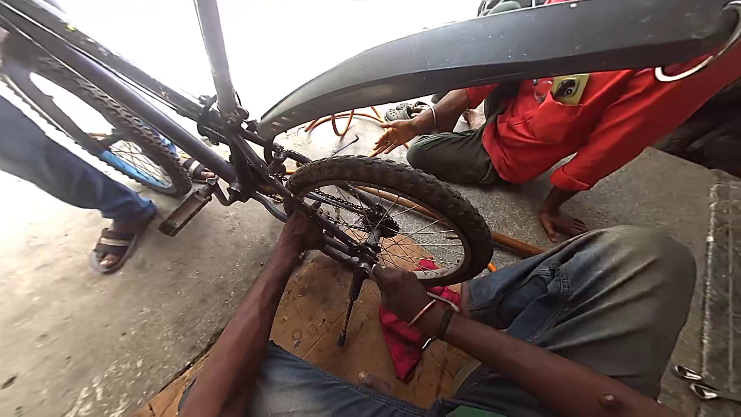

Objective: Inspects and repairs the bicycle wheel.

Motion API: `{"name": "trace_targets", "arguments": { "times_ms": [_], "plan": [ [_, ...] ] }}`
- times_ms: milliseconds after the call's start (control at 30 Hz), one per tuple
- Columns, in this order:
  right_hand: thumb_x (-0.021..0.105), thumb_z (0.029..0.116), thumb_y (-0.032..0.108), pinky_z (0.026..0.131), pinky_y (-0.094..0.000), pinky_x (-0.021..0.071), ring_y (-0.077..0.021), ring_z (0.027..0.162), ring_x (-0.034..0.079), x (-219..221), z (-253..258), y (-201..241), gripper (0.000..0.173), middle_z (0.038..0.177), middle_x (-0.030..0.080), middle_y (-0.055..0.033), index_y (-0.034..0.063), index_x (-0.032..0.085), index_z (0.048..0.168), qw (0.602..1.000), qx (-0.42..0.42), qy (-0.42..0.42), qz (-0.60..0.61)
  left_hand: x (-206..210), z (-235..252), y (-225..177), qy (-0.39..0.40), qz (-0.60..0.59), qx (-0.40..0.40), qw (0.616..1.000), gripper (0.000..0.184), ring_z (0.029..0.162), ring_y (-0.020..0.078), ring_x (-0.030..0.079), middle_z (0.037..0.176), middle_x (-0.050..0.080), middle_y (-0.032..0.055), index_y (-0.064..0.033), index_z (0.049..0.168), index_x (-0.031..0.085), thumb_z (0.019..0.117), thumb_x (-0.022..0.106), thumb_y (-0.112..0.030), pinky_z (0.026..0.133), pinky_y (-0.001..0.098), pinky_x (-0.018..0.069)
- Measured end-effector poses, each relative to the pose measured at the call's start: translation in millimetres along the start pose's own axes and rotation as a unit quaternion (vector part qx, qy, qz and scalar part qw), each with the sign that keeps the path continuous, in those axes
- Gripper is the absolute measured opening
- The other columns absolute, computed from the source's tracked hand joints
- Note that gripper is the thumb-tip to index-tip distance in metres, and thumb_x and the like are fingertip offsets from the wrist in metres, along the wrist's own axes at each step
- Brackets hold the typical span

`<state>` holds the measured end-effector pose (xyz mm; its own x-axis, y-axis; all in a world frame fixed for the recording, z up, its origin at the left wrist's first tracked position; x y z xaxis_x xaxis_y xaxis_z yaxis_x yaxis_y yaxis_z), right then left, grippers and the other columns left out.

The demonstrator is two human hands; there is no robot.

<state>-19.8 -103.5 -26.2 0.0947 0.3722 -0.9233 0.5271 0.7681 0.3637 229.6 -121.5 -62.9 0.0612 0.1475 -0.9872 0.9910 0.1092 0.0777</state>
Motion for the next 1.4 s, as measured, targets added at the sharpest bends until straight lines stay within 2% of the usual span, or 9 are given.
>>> {"name": "trace_targets", "arguments": {
  "times_ms": [67, 267, 600, 767, 967, 1133, 1233, 1367, 1400],
  "plan": [
    [0.054, 0.1008, 0.016, 0.073, -0.0495, 0.0571, -0.0315, 0.082, 0.071, -22.9, 10.6, 17.9, 0.018, 0.088, 0.069, -0.0131, 0.0077, 0.064, 0.113, 0.990, 0.030, 0.112, -0.083, -2.9, -0.9, -1.1, -0.013, -0.002, 0.003, 1.000, 0.065, 0.121, 0.0351, 0.061, 0.124, 0.068, 0.0153, -0.0099, 0.123, 0.068, 0.0826, 0.068, -0.061, 0.108, 0.0588, 0.0418],
    [0.060, 0.0957, 0.011, 0.072, -0.0507, 0.0557, -0.0316, 0.086, 0.069, -36.6, 25.4, 50.0, 0.012, 0.092, 0.069, -0.0133, 0.0051, 0.069, 0.101, 0.964, -0.018, 0.234, -0.128, -3.2, 1.0, 0.0, -0.011, 0.008, 0.003, 1.000, 0.066, 0.121, 0.0330, 0.062, 0.122, 0.068, 0.0137, -0.0102, 0.123, 0.068, 0.0836, 0.066, -0.063, 0.108, 0.0568, 0.0430],
    [0.068, 0.0902, 0.010, 0.067, -0.0506, 0.0551, -0.0330, 0.087, 0.069, -28.2, 30.8, 55.0, 0.011, 0.094, 0.069, -0.0138, 0.0043, 0.070, 0.099, 0.955, 0.035, 0.245, -0.166, -0.4, 1.8, 0.5, -0.010, 0.019, 0.009, 1.000, 0.071, 0.123, 0.0332, 0.061, 0.125, 0.068, 0.0142, -0.0099, 0.125, 0.068, 0.0815, 0.067, -0.066, 0.109, 0.0576, 0.0417],
    [0.058, 0.0984, 0.006, 0.078, -0.0520, 0.0558, -0.0374, 0.092, 0.070, -21.6, 14.5, 31.9, 0.022, 0.100, 0.069, -0.0202, -0.0018, 0.061, 0.119, 0.967, 0.102, 0.196, -0.123, -0.6, 1.2, -1.2, -0.005, 0.009, 0.005, 1.000, 0.067, 0.123, 0.0334, 0.061, 0.124, 0.068, 0.0148, -0.0090, 0.125, 0.068, 0.0886, 0.061, -0.065, 0.107, 0.0558, 0.0441],
    [0.065, 0.0942, 0.017, 0.073, -0.0513, 0.0544, -0.0339, 0.087, 0.069, -34.9, 5.5, 31.7, 0.022, 0.094, 0.069, -0.0157, 0.0029, 0.066, 0.111, 0.979, 0.092, 0.166, -0.076, -8.3, -2.8, -6.2, -0.008, 0.025, 0.015, 1.000, 0.060, 0.120, 0.0356, 0.063, 0.121, 0.069, 0.0165, -0.0062, 0.122, 0.067, 0.0925, 0.061, -0.058, 0.105, 0.0568, 0.0454],
    [0.057, 0.1012, 0.045, 0.053, -0.0466, 0.0507, -0.0242, 0.059, 0.062, 7.7, -5.0, -9.8, 0.035, 0.065, 0.059, -0.0048, 0.0124, 0.067, 0.094, 0.989, 0.094, -0.071, 0.094, -10.6, -4.1, -3.5, -0.019, 0.015, 0.011, 1.000, 0.053, 0.118, 0.0354, 0.064, 0.118, 0.069, 0.0182, -0.0050, 0.120, 0.068, 0.0942, 0.061, -0.051, 0.104, 0.0579, 0.0447],
    [0.048, 0.1062, 0.041, 0.048, -0.0424, 0.0502, -0.0189, 0.053, 0.059, 63.0, 0.5, -26.8, 0.039, 0.064, 0.059, -0.0035, 0.0081, 0.068, 0.101, 0.947, 0.038, -0.231, 0.220, -11.3, -5.4, -8.6, -0.007, 0.008, 0.004, 1.000, 0.051, 0.115, 0.0367, 0.064, 0.116, 0.068, 0.0196, -0.0031, 0.118, 0.067, 0.0960, 0.060, -0.049, 0.102, 0.0582, 0.0459],
    [0.041, 0.1093, 0.029, 0.066, -0.0481, 0.0582, -0.0266, 0.072, 0.069, 64.9, 2.4, -21.8, 0.039, 0.082, 0.068, -0.0121, 0.0020, 0.066, 0.122, 0.959, -0.020, -0.142, 0.244, -11.3, -6.7, 0.5, -0.021, 0.013, 0.008, 1.000, 0.050, 0.118, 0.0343, 0.064, 0.119, 0.069, 0.0175, -0.0032, 0.117, 0.068, 0.0976, 0.056, -0.048, 0.104, 0.0557, 0.0454],
    [0.041, 0.1092, 0.029, 0.065, -0.0474, 0.0564, -0.0265, 0.071, 0.067, 57.3, 0.1, -21.1, 0.035, 0.078, 0.065, -0.0106, 0.0039, 0.065, 0.113, 0.972, -0.016, -0.101, 0.213, -10.5, -4.8, 0.4, -0.014, 0.017, 0.007, 1.000, 0.052, 0.120, 0.0335, 0.063, 0.121, 0.069, 0.0170, -0.0040, 0.119, 0.067, 0.0989, 0.054, -0.050, 0.106, 0.0550, 0.0448]
  ]
}}
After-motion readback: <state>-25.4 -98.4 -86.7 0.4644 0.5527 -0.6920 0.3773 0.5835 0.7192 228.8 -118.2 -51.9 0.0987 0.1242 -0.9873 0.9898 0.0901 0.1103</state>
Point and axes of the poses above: each hand's wrist, its own z-axis towards the middle knuckle, its own x-axis out of the palm, y = z × x, the point moved 8 cm from there along z, towards the middle knuckle
